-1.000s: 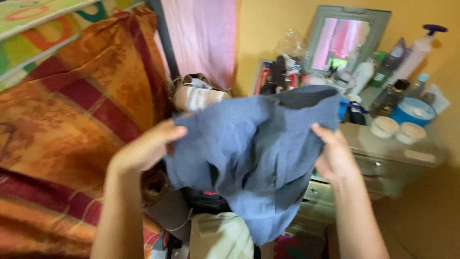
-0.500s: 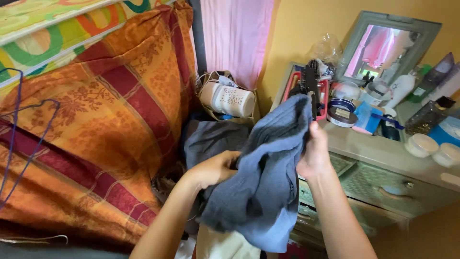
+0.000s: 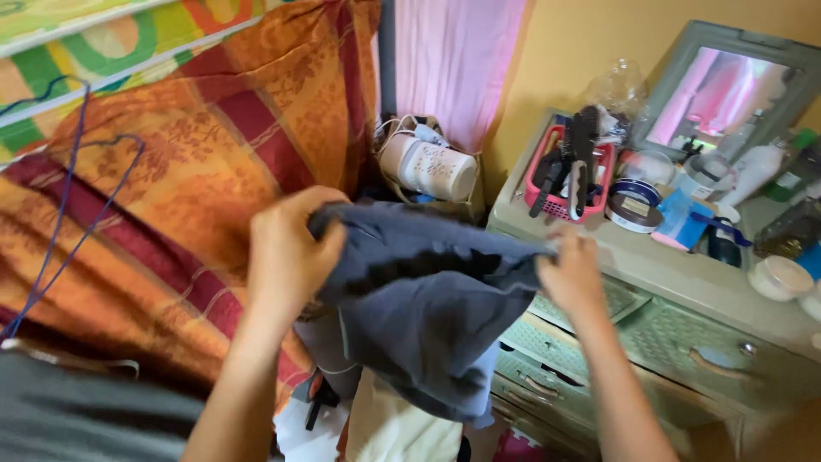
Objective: Organizing and hanging various clothing items in a bedroom.
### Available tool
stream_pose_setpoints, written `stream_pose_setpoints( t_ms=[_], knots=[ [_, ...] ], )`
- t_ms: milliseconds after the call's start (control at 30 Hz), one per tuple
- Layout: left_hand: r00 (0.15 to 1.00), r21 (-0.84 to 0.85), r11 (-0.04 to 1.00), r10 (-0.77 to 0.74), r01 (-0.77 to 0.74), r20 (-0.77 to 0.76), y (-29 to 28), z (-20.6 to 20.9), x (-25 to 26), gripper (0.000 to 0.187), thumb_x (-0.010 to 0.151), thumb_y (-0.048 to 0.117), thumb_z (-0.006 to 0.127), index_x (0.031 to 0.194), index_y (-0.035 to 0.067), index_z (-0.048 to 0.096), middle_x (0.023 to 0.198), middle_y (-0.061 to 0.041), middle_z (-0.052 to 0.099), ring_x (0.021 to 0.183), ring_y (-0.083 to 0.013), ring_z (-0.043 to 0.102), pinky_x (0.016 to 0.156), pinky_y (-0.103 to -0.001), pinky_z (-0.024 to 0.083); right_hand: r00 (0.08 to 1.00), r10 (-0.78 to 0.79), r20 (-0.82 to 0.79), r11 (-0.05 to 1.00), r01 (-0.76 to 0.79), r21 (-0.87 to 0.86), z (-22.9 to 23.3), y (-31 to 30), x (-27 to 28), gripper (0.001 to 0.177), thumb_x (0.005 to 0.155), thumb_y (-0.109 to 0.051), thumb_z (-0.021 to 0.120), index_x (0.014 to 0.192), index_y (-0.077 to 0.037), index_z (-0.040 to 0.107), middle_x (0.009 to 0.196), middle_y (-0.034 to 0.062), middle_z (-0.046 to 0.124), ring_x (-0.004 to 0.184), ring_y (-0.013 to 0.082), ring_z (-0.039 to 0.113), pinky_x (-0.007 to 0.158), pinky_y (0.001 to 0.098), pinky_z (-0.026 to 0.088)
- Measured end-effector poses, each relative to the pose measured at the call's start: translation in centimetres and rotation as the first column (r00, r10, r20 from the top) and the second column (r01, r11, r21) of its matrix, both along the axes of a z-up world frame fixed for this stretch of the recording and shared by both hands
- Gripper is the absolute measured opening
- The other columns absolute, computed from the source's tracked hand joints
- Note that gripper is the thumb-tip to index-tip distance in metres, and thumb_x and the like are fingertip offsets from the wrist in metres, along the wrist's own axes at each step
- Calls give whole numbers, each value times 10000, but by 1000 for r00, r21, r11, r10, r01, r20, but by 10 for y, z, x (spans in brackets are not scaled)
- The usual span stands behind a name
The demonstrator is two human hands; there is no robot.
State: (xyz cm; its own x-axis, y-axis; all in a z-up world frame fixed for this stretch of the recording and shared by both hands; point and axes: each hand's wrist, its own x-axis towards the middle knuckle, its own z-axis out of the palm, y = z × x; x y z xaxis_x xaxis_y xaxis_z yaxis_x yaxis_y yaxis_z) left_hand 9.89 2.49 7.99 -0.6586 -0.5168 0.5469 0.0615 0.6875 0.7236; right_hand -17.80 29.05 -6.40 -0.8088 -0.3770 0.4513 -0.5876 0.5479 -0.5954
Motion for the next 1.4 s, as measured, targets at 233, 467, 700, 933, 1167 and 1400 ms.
stream_pose_setpoints(
  t_ms=[233,467,700,933,1167,1400],
  knots=[
    [903,-361,828,387,-429,-185,-55,-20,17,177,881,-9,645,1051,10,690,952,-255,691,915,-431,695,803,-483,553,926,213,312,932,-97,-348,20,27,-20,229,930,38,525,1137,-59,527,1075,100,608,954,322,702,854,443,555],
    [999,-269,963,35,-26,29,-39,-12,-9,179,998,75,595,1171,29,584,953,-270,704,953,-429,683,774,-462,537,777,600,-188,790,-613,-13,20,-70,106,798,695,-223,899,1379,-68,519,1472,207,447,1398,374,403,1137,497,344],
    [910,229,883,-379,409,-165,-74,16,17,213,985,-7,542,1191,20,590,1083,-120,641,1040,-176,606,911,-294,481,821,564,-89,826,-557,88,-43,-98,77,712,658,-310,972,1276,-245,625,1515,192,463,1434,372,431,1159,450,383],
    [847,473,703,-426,531,-318,-70,65,43,315,922,-75,464,1179,-13,636,1040,-61,713,991,-150,692,899,-277,556,431,734,525,680,-448,-581,-82,-115,81,983,743,-363,895,1550,-191,361,1404,143,595,1269,275,566,1103,406,424],
    [999,-102,994,36,-34,16,-177,46,78,264,1052,-38,505,835,-87,647,711,-144,562,683,-223,534,642,-354,413,656,543,524,579,159,-799,51,-54,94,800,786,-434,790,1462,-134,485,1317,73,649,1165,238,649,953,445,566],
    [876,444,779,-481,442,-30,-141,94,71,286,757,105,749,1039,101,701,883,53,716,861,-77,652,847,-248,529,766,552,330,606,-97,-789,152,-48,77,953,846,-450,749,1620,-161,273,1486,104,559,1321,267,581,1005,440,537]
  ],
)
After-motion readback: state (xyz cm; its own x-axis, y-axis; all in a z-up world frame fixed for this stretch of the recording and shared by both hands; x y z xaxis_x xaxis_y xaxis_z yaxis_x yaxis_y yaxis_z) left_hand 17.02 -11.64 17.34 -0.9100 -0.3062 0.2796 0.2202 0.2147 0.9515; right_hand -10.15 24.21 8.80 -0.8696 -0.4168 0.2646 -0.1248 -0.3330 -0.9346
